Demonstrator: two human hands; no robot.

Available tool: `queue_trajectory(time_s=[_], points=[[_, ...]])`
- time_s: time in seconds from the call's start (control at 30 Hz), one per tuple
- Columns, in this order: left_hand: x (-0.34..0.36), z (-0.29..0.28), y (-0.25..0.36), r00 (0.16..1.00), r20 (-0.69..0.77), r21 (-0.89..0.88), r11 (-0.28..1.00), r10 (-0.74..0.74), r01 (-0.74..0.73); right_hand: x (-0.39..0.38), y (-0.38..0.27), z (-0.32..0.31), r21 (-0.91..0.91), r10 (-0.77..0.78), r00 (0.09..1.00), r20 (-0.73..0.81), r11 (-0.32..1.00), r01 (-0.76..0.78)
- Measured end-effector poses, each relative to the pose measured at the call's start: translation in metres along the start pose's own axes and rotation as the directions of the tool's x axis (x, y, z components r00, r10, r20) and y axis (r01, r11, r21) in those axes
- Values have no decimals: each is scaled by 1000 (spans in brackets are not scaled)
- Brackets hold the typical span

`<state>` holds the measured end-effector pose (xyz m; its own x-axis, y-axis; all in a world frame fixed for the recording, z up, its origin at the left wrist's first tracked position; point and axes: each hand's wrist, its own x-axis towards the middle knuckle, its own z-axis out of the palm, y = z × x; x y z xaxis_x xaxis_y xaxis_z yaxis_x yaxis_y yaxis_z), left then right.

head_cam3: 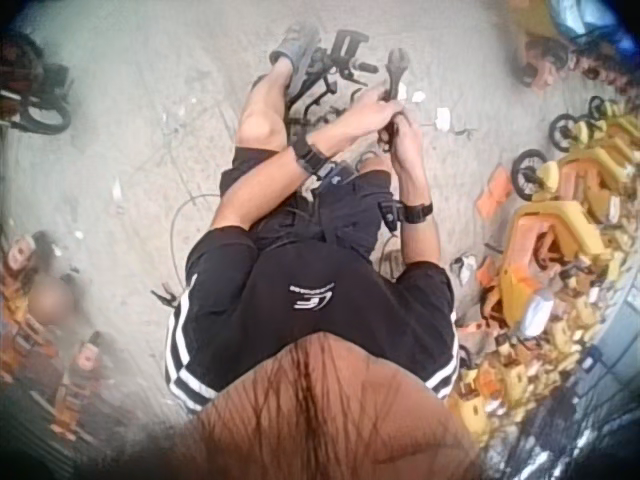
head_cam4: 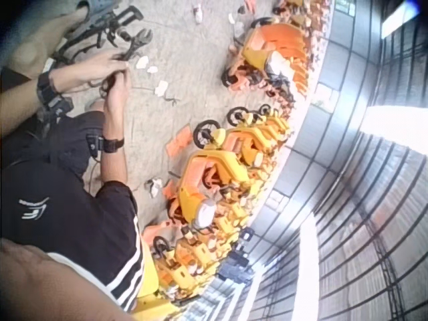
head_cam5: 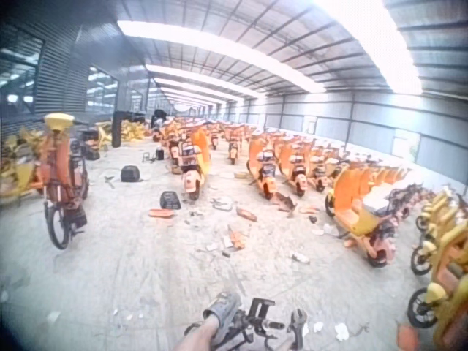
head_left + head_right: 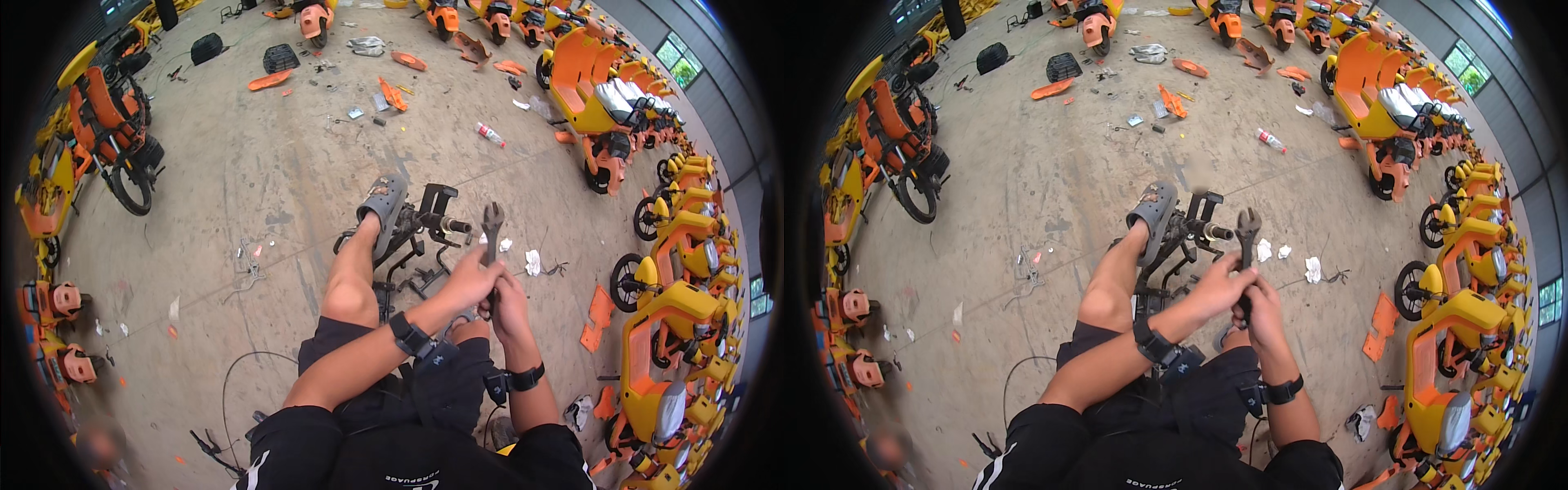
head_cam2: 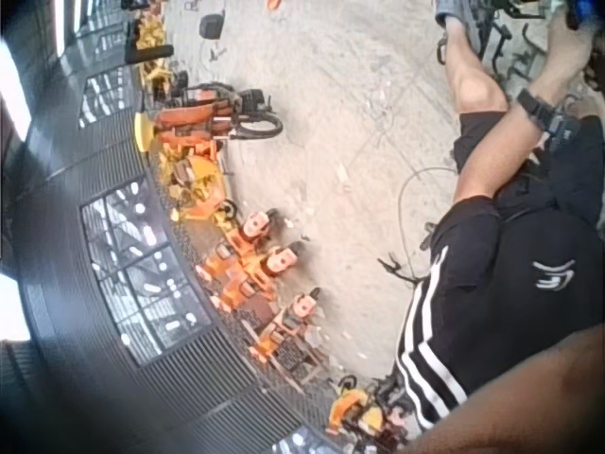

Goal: The person assembles components on a scooter frame, using an adjustable wrench to secure parts and placing rings onto a cylindrical shaft.

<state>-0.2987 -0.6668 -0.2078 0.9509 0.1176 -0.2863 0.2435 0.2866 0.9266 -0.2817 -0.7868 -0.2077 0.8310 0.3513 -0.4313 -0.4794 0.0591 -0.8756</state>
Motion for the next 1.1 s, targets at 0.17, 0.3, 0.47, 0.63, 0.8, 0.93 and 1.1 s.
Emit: queue_trajectory(time_s=[0.17,0.3,0.47,0.63,0.8,0.93,1.1], points=[[-19,19,-26,984,-167,22,998,58,-55,17,23,-55,-288,-143,988,-64,950,119],[-9,-4,-49,973,-221,-132,991,-63,34,46,35,-77,-541,-250,968,13,813,218],[-10,4,-35,992,-122,-215,976,-18,-9,92,50,-80,-688,-147,984,-101,724,38],[-12,6,-27,999,34,-164,986,14,-9,131,69,-100,-744,-367,930,-30,629,225],[-18,4,-16,994,102,-285,956,-35,63,124,61,-74,-869,-356,934,23,455,195],[-13,13,-26,989,133,-311,950,67,-23,130,48,-70,-891,-482,865,138,320,321],[-16,19,-10,979,193,-232,973,68,-22,142,10,-90,-874,-522,755,397,36,484]])
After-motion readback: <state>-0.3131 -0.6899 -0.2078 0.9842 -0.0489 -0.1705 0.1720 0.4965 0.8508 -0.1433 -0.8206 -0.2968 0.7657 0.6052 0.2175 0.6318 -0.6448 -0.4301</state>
